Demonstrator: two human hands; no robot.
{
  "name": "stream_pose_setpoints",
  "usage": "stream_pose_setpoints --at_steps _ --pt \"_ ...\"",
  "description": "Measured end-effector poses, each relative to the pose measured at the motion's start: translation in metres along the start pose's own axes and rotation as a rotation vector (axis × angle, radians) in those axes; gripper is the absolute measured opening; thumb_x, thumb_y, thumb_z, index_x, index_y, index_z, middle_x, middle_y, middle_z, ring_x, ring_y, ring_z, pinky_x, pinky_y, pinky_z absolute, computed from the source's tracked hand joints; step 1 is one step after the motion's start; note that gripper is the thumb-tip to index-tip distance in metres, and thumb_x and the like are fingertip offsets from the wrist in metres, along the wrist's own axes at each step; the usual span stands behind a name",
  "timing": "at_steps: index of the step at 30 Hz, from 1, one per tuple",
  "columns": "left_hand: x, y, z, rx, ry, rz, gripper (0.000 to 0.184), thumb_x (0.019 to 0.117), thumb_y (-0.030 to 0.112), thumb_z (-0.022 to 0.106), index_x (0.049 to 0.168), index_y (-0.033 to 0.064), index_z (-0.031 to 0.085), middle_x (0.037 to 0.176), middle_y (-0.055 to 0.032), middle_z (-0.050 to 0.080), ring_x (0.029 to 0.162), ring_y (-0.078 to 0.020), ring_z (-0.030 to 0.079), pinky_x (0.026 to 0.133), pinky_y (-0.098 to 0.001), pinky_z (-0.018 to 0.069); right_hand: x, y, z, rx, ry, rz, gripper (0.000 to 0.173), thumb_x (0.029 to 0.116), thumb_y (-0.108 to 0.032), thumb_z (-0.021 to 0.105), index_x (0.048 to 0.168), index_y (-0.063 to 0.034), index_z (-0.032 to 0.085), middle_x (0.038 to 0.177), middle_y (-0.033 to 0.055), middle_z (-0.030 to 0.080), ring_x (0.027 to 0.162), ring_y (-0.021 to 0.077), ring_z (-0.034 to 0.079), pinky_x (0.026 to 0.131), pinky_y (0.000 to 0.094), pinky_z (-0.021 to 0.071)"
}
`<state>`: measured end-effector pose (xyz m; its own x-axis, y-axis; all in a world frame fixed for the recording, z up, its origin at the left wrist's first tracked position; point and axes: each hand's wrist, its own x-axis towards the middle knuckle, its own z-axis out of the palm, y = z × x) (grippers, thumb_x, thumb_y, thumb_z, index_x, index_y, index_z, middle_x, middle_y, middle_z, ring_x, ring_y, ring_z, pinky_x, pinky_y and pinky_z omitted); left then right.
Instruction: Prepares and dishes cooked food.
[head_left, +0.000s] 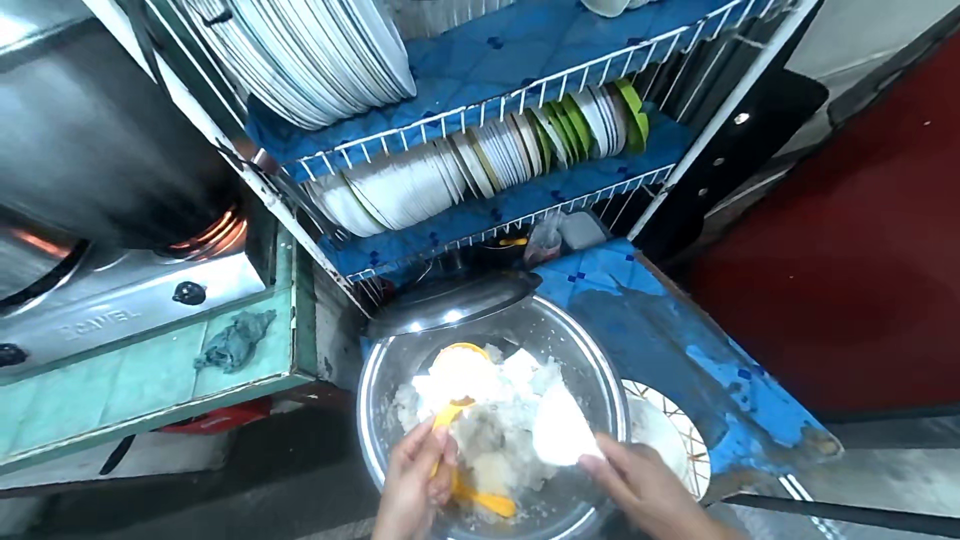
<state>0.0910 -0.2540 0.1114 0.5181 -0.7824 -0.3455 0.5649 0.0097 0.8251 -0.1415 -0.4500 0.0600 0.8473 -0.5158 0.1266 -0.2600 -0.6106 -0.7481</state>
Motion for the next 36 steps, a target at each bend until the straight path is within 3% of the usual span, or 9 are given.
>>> stream_pose_setpoints --at_steps 3,5,7,10,15,21,25,31,36 --pt "0.006 -0.002 -0.008 0.005 0.072 -0.021 0.033 0.1097 0.017 0.037 0.126 -0.0019 0.058 0.072 -0.0001 0.056 0.041 0.0003 0.038 0.037 -0.0142 0.0341 -0.01 0.008 0.026 0.038 -0.049 0.206 0.061 0.1067 -0.059 0.037 0.106 -0.0061 0.067 0.065 0.0056 0.061 0.055 0.0192 0.064 0.054 0.0424 0.0569" --pt "0.02 -0.009 -0.03 0.42 0.175 0.044 0.033 0.1086 0.016 0.043 0.129 -0.0009 0.063 0.077 -0.0021 0.061 0.047 -0.0053 0.043 0.042 -0.02 0.0379 0.009 0.011 0.018 0.078 -0.142 0.502 0.055 0.1085 -0.053 0.034 0.123 -0.0061 0.06 0.073 0.0078 0.062 0.062 0.0229 0.065 0.062 0.0459 0.0578" --pt "0.037 -0.014 -0.055 1.033 0.212 -0.02 0.037 0.1071 0.028 0.049 0.134 0.0097 0.066 0.091 -0.0018 0.071 0.072 -0.0124 0.064 0.07 -0.0322 0.0553 0.038 0.016 0.004 0.031 -0.246 0.667 0.05 0.1106 -0.042 0.038 0.144 -0.0065 0.048 0.091 0.0175 0.067 0.077 0.0321 0.068 0.077 0.0546 0.0569" --pt "0.063 -0.028 -0.065 1.481 0.116 -0.185 0.043 0.1087 0.035 0.045 0.139 0.0105 0.063 0.112 -0.0125 0.073 0.104 -0.0273 0.07 0.098 -0.0502 0.0528 0.073 0.008 -0.01 -0.116 -0.367 0.649 0.056 0.1081 -0.031 0.051 0.158 -0.0111 0.036 0.102 0.023 0.07 0.083 0.0364 0.07 0.083 0.0583 0.0566" --pt "0.091 -0.047 -0.065 1.728 0.031 -0.177 0.043 0.1092 0.035 0.043 0.144 0.0157 0.059 0.128 -0.0136 0.069 0.108 -0.0345 0.07 0.093 -0.0562 0.055 0.098 -0.024 0.0 -0.538 -0.51 0.469 0.051 0.1038 -0.036 0.06 0.153 -0.0259 0.051 0.098 0.0164 0.074 0.092 0.0385 0.071 0.083 0.0585 0.0552" --pt "0.107 -0.032 -0.057 1.669 0.05 -0.124 0.038 0.1084 0.034 0.046 0.131 0.0109 0.066 0.109 -0.0186 0.073 0.097 -0.0391 0.071 0.084 -0.0615 0.0555 0.102 -0.049 0.004 -0.786 -0.855 0.598 0.017 0.0952 -0.013 0.064 0.105 -0.0041 0.074 0.106 0.0176 0.072 0.103 0.0377 0.069 0.086 0.0567 0.0533" --pt "0.098 -0.016 -0.015 1.716 -0.201 -0.319 0.034 0.105 0.035 0.051 0.122 0.0149 0.072 0.104 -0.0156 0.073 0.101 -0.0363 0.07 0.087 -0.06 0.0538 0.105 -0.042 0.024 -0.82 -1.028 0.699 0.021 0.0973 -0.009 0.062 0.11 0.0043 0.071 0.117 0.0229 0.069 0.111 0.0413 0.066 0.091 0.0598 0.0516" --pt "0.102 -0.06 0.021 1.869 -0.451 -0.539 0.025 0.1014 0.018 0.05 0.111 0.0059 0.07 0.112 -0.0171 0.071 0.109 -0.0357 0.067 0.087 -0.0561 0.0537 0.105 -0.008 0.053 -0.656 -1.146 0.71 0.025 0.0976 -0.015 0.064 0.114 0.0036 0.07 0.121 0.0249 0.067 0.116 0.0436 0.063 0.095 0.0645 0.0493" --pt "0.107 -0.076 0.012 1.809 -0.509 -0.519 0.031 0.1046 0.019 0.044 0.114 0.0032 0.068 0.115 -0.018 0.07 0.113 -0.0356 0.067 0.09 -0.0552 0.0539 0.089 0.03 0.061 -0.227 -1.013 0.907 0.034 0.1067 -0.027 0.053 0.113 0.0059 0.062 0.095 0.0193 0.067 0.083 0.0285 0.067 0.081 0.0482 0.0545"
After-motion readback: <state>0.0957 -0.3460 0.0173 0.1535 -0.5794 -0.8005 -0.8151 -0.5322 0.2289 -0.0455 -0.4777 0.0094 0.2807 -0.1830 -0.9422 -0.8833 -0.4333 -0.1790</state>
